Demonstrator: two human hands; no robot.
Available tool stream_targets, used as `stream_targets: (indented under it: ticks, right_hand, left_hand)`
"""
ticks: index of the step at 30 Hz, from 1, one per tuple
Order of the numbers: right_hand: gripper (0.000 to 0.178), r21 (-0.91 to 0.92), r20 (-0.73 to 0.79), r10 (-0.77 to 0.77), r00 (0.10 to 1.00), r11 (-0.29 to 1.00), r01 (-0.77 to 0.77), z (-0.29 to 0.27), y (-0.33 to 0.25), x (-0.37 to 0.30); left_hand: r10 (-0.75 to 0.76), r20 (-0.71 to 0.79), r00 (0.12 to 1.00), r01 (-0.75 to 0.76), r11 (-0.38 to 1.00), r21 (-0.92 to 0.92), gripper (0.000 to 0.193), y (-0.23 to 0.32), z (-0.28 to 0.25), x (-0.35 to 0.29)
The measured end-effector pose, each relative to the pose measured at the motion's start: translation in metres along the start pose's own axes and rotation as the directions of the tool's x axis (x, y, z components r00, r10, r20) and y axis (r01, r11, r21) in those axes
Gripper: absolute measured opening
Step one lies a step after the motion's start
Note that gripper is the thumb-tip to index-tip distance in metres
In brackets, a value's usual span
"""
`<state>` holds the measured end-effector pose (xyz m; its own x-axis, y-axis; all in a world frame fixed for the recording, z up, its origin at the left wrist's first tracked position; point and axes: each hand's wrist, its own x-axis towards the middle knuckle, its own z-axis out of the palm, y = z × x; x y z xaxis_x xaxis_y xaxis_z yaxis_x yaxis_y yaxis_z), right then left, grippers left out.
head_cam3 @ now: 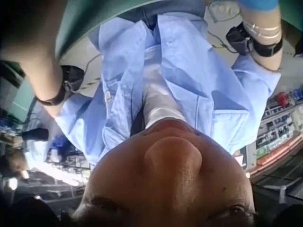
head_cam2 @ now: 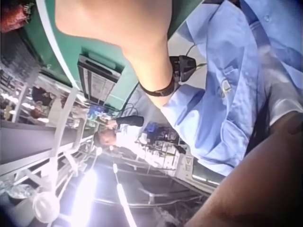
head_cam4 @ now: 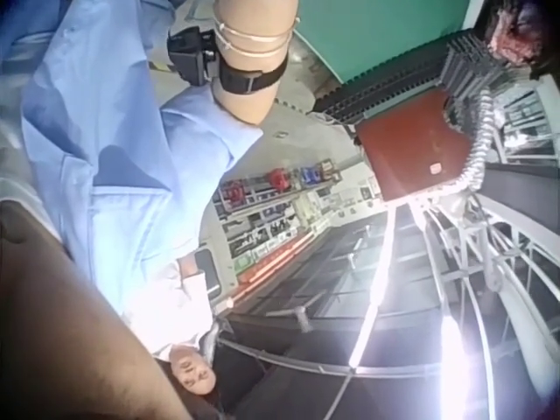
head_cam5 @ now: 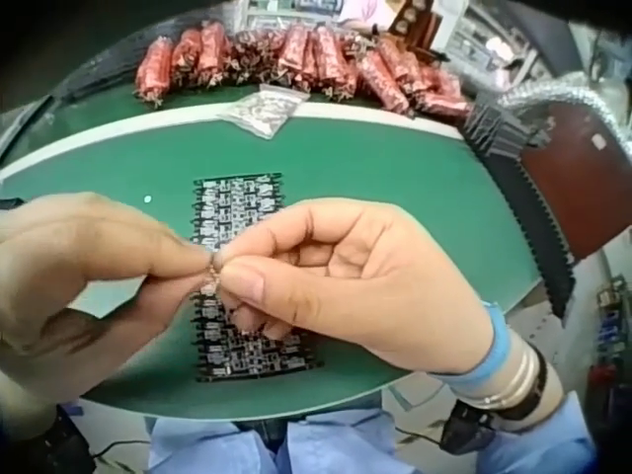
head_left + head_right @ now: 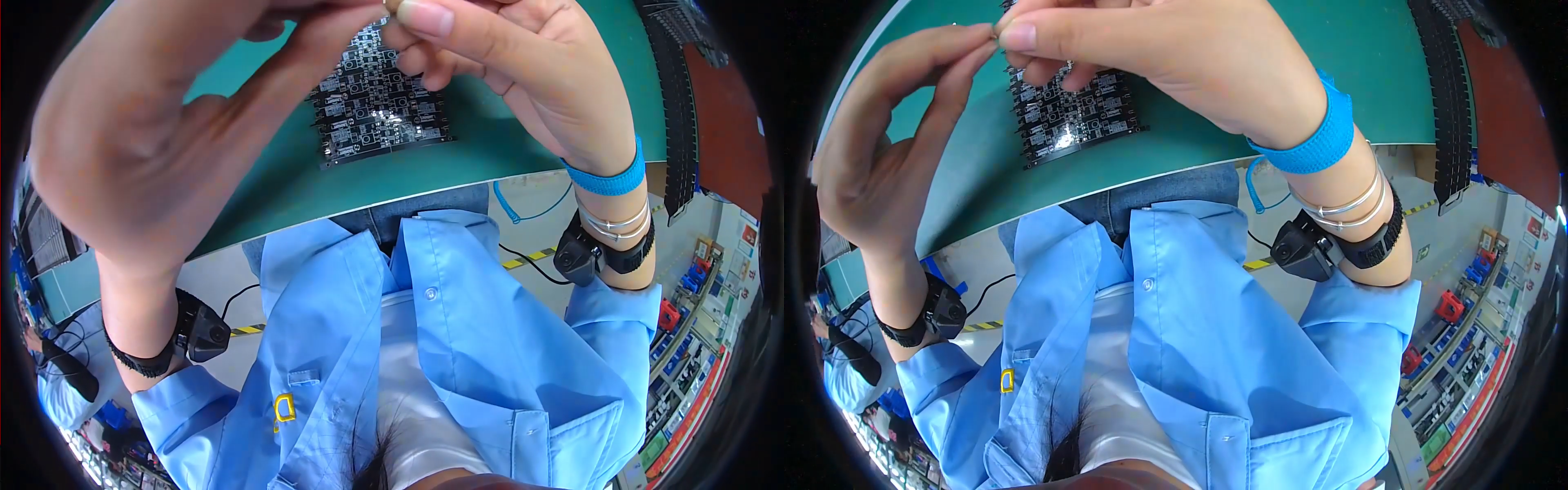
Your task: The person picks up small components from a bag and places them onto a circuit board panel by hand. After filling the panel, the person moves it onto a tray and retrieves a new panel to repeat the process.
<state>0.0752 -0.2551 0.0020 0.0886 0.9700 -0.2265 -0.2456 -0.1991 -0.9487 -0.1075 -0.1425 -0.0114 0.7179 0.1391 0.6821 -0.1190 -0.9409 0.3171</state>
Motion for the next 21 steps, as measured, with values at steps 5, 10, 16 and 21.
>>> stream_targets:
  ticks: [5, 10, 16, 21]
  right_hand:
    - [0.012, -0.169, -0.058, -0.138, 0.989, 0.977, 0.126, -0.016, 0.016, -0.009]
    - [0.011, -0.651, 0.155, -0.339, 0.928, 0.672, 0.354, -0.028, 0.032, -0.016]
    - [0.01, -0.862, 0.259, -0.332, 0.907, 0.344, 0.372, -0.025, 0.025, -0.014]
    - [0.01, -0.867, 0.224, -0.33, 0.917, 0.363, 0.342, -0.026, 0.027, -0.015]
  left_hand:
    - [-0.154, 0.049, 0.987, 0.157, 0.985, -0.071, 0.017, -0.005, -0.005, -0.02]
    - [-0.401, 0.25, 0.882, 0.456, 0.86, -0.229, 0.015, -0.011, -0.004, -0.038]
    - [-0.441, 0.152, 0.884, 0.466, 0.819, -0.334, 0.015, -0.011, -0.002, -0.041]
    - [-0.445, 0.159, 0.881, 0.471, 0.794, -0.384, 0.016, -0.017, -0.005, -0.045]
